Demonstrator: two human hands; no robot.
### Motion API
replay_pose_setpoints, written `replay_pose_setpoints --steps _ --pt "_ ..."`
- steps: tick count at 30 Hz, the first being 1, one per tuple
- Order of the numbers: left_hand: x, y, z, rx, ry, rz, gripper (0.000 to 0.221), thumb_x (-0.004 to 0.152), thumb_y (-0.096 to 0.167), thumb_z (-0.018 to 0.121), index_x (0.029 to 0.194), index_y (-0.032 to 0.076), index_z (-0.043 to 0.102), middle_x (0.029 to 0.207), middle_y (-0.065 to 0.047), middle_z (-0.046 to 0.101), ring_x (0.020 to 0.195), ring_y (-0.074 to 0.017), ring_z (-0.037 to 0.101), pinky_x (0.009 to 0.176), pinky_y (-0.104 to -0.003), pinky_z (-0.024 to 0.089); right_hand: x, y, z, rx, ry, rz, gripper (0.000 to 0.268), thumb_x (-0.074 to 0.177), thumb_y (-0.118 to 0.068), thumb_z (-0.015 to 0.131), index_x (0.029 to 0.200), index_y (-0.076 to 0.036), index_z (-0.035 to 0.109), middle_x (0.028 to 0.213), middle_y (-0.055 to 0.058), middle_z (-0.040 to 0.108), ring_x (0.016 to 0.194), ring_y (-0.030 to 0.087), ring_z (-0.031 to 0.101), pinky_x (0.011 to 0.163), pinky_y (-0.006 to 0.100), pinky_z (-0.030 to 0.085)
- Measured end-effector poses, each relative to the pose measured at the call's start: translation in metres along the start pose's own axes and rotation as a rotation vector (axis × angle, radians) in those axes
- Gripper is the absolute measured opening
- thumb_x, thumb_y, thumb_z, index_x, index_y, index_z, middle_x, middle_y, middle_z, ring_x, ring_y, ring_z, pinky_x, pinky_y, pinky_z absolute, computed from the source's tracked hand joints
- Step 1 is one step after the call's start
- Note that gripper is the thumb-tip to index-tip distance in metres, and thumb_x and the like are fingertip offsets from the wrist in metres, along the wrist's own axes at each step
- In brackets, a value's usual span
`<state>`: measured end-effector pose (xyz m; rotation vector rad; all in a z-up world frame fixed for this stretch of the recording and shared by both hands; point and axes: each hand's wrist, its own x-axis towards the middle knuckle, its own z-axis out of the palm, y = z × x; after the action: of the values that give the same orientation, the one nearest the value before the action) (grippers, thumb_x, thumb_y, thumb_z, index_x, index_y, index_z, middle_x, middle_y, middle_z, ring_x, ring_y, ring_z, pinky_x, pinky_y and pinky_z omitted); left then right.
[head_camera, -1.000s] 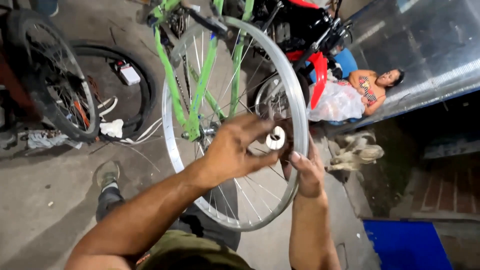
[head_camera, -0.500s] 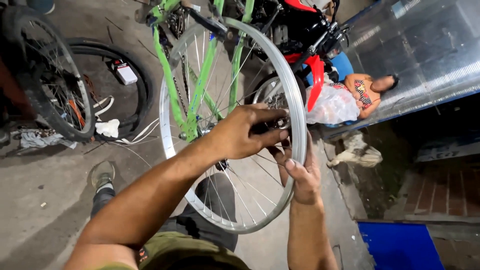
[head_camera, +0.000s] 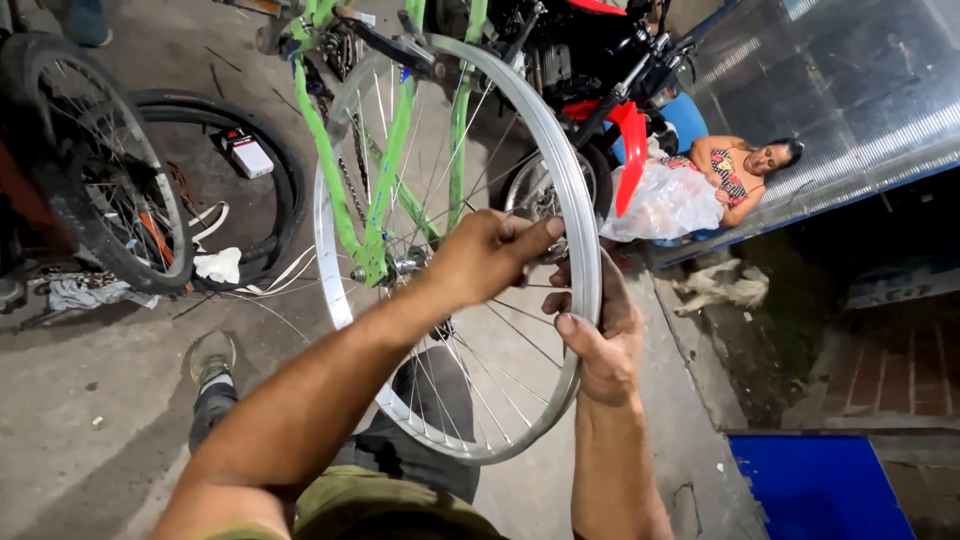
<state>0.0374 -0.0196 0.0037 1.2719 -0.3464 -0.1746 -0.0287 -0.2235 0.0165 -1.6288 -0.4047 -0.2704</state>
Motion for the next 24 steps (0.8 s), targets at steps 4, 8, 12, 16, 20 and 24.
replay_pose_setpoints --steps 4,8,12,16,20,24 --pt "-0.011 -0.008 0.008 0.093 0.16 0.586 0.043 0.097 0.038 0.076 0.129 0.009 0.072 0.108 -0.02 0.075 0.096 -0.036 0.075 0.081 -0.045 0.06 0.002 0.003 0.003 0.043 -0.001 0.014 0.098 0.073 -0.018 0.085 0.156 0.008 0.04 0.124 0.029 0.063 0.114 0.032 0.062 0.085 0.039 0.059" --pt "-0.018 -0.011 0.022 0.033 0.252 0.658 0.027 0.105 0.026 0.068 0.126 0.011 0.076 0.103 -0.013 0.076 0.095 -0.0333 0.077 0.082 -0.04 0.062 -0.001 -0.004 0.016 0.071 -0.008 -0.003 0.093 0.075 -0.019 0.082 0.156 0.006 0.042 0.129 0.03 0.064 0.121 0.035 0.063 0.09 0.043 0.057" --pt "-0.014 -0.011 0.02 -0.014 0.211 0.38 0.027 0.106 0.034 0.063 0.122 0.016 0.077 0.073 -0.011 0.074 0.069 -0.0243 0.075 0.067 -0.04 0.06 -0.007 -0.014 0.021 -0.083 0.041 -0.043 0.088 0.082 -0.027 0.079 0.157 0.001 0.042 0.126 0.026 0.066 0.12 0.03 0.063 0.094 0.041 0.057" --pt "-0.012 0.006 0.006 -0.157 0.008 0.21 0.027 0.1 0.029 0.068 0.098 0.005 0.08 0.061 -0.008 0.067 0.053 -0.0174 0.067 0.057 -0.031 0.056 -0.015 -0.02 0.027 -0.138 0.034 -0.033 0.092 0.079 -0.028 0.079 0.158 -0.001 0.041 0.128 0.028 0.06 0.12 0.033 0.059 0.095 0.048 0.057" --pt "-0.028 0.006 0.002 -0.066 -0.003 0.413 0.034 0.088 0.029 0.082 0.112 0.006 0.077 0.061 -0.01 0.067 0.056 -0.0185 0.068 0.058 -0.032 0.056 0.001 -0.024 0.012 -0.088 -0.049 0.023 0.102 0.074 -0.031 0.082 0.16 -0.001 0.034 0.143 0.029 0.055 0.129 0.036 0.058 0.097 0.055 0.057" --pt "-0.036 -0.006 0.003 0.035 -0.054 0.674 0.043 0.081 0.025 0.092 0.118 0.009 0.078 0.074 -0.014 0.071 0.069 -0.0271 0.072 0.063 -0.037 0.059 0.029 -0.046 0.026 -0.085 -0.166 0.085 0.095 0.083 -0.038 0.075 0.159 0.0 0.035 0.145 0.029 0.054 0.133 0.036 0.055 0.105 0.059 0.052"
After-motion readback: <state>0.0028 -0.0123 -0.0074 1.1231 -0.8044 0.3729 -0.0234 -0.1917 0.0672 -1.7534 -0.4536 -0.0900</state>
